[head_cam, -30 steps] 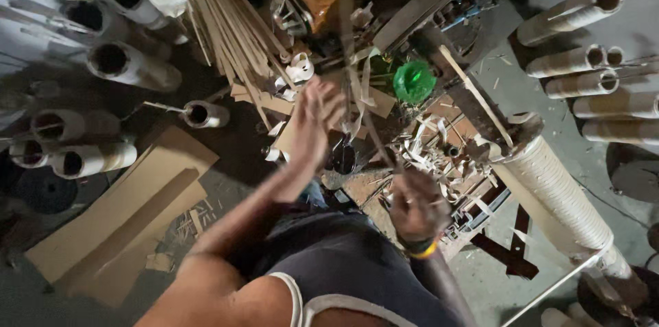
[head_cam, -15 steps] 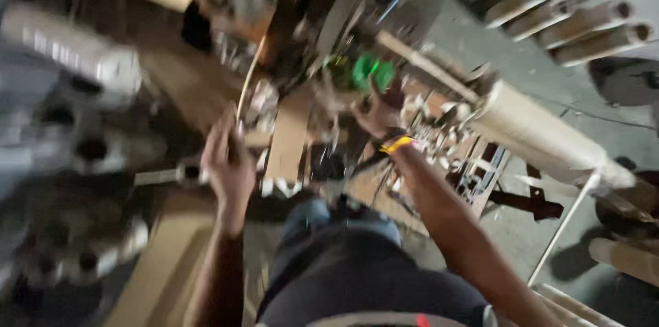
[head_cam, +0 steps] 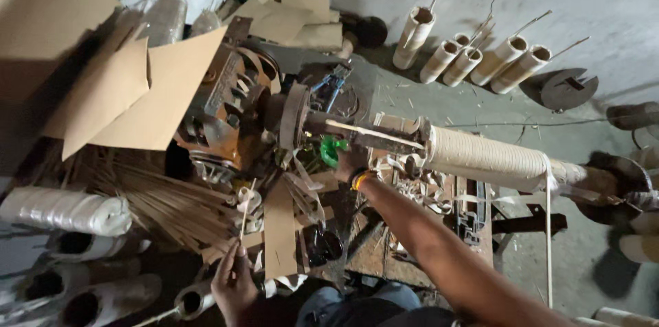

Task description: The person cuts a strip of paper with scissors, then wraps the strip around a rotating paper tube mounted on a machine. They smooth the paper with their hands and use a hammer to press the edges onto the tube. The person repeats the wrapping process on the same tube.

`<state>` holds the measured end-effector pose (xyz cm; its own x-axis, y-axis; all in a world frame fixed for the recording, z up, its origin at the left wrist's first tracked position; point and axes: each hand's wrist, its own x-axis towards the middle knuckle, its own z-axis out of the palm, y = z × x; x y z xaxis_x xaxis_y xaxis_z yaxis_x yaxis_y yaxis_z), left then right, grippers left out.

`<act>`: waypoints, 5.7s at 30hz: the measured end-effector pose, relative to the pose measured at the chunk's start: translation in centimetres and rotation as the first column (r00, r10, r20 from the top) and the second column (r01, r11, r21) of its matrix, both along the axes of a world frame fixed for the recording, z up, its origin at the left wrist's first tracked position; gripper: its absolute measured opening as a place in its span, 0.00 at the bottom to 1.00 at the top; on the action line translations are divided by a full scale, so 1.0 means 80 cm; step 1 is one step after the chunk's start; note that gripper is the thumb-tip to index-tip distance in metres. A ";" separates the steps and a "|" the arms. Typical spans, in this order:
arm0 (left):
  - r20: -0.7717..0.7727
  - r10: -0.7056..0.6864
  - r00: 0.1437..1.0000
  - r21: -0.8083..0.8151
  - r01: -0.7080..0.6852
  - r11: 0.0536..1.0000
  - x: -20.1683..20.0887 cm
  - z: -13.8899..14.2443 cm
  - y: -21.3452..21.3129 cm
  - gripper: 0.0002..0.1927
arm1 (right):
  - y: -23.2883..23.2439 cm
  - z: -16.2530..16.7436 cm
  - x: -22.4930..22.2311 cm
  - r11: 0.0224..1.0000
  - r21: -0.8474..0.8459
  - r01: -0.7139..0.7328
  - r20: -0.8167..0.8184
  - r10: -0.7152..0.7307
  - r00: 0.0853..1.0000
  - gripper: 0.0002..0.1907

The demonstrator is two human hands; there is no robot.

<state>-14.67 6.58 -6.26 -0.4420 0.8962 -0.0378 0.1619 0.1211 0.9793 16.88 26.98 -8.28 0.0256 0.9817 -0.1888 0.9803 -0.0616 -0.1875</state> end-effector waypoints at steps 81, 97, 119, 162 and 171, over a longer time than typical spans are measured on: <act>0.079 -0.735 0.674 -0.301 0.719 0.627 0.212 0.109 -0.080 0.14 | -0.330 0.221 0.206 0.762 0.542 -0.355 -0.429 0.614 0.663 0.11; -0.063 -0.473 0.879 -0.270 0.441 0.856 0.012 0.056 -0.027 0.14 | -0.126 0.067 0.015 0.956 0.285 -0.062 -0.332 0.159 0.930 0.34; 0.083 -0.414 0.906 -0.234 0.422 0.876 -0.051 -0.025 0.011 0.12 | -0.010 0.023 -0.037 0.930 0.334 0.157 -0.196 -0.095 0.976 0.13; 0.364 -0.664 0.653 0.055 0.697 0.715 0.300 0.139 -0.043 0.15 | -0.339 0.180 0.167 0.751 0.244 0.614 -0.922 0.376 -0.093 0.25; 0.285 -0.792 0.539 0.041 0.819 0.572 0.381 0.161 -0.071 0.16 | -0.384 0.190 0.240 0.698 0.262 0.666 -0.929 0.370 -0.022 0.27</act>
<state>15.80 0.88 6.61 0.5032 0.8550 -0.1258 -0.0046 0.1481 0.9890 36.05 -3.73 6.91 0.5128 0.8104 0.2834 -0.2027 0.4351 -0.8773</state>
